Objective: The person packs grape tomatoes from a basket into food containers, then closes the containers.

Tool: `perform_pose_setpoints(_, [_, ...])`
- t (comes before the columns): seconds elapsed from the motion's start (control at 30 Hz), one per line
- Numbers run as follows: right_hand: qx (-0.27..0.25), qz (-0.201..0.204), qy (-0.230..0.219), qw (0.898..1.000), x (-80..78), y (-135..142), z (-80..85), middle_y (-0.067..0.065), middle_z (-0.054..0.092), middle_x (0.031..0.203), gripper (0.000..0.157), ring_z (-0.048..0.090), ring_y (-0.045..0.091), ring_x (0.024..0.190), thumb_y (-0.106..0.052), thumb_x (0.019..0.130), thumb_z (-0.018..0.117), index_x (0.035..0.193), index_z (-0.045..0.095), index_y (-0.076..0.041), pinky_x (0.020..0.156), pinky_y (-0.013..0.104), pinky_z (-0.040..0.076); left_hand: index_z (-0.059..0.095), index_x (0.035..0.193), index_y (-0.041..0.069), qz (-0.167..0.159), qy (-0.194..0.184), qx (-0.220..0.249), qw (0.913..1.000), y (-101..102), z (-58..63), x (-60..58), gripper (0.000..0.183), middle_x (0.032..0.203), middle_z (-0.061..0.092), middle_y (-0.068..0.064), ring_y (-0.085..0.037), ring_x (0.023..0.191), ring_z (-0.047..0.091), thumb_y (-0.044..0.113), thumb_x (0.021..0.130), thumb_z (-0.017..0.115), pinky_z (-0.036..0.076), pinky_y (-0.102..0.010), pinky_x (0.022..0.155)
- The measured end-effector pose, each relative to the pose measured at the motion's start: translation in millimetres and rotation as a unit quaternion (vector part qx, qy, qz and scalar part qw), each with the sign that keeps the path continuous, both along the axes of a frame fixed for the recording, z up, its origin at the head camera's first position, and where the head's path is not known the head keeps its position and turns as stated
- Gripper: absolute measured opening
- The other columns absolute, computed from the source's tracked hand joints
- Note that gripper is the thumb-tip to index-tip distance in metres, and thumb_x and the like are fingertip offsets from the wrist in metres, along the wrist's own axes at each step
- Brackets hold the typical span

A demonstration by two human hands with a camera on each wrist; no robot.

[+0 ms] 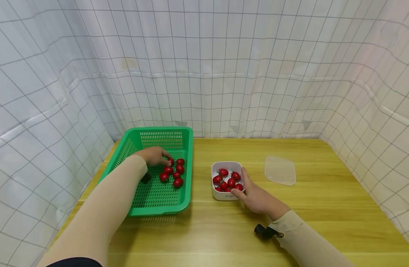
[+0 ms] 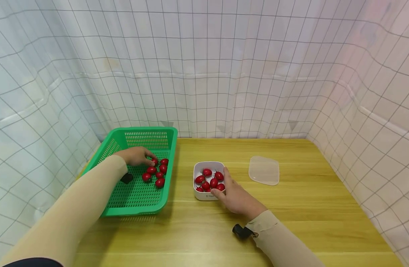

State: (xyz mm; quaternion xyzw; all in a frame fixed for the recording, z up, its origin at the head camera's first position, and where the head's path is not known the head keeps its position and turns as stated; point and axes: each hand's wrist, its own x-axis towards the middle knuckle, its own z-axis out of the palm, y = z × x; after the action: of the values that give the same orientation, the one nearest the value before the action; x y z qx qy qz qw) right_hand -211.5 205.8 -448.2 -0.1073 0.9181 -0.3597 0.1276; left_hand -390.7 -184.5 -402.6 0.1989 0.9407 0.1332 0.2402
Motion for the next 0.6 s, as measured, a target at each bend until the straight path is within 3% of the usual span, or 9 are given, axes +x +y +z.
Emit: perform_pose_setpoints(0.6, [0.007,-0.003,0.006,1.0,2.0,-0.5,-0.1,0.022,0.003,0.176,0.1,0.02,0.043,0.161,-0.047,0.109,0.053,0.166,-0.014,-0.002,0.129,0.06,0.022,0.069,0.142,0.021,0.002,0.009,-0.015,0.9999,-0.7,-4.6,0.4,0.042,0.155,0.056,-0.018,-0.047,0.149,0.043,0.038,0.104,0.066,0.036,-0.062,0.122])
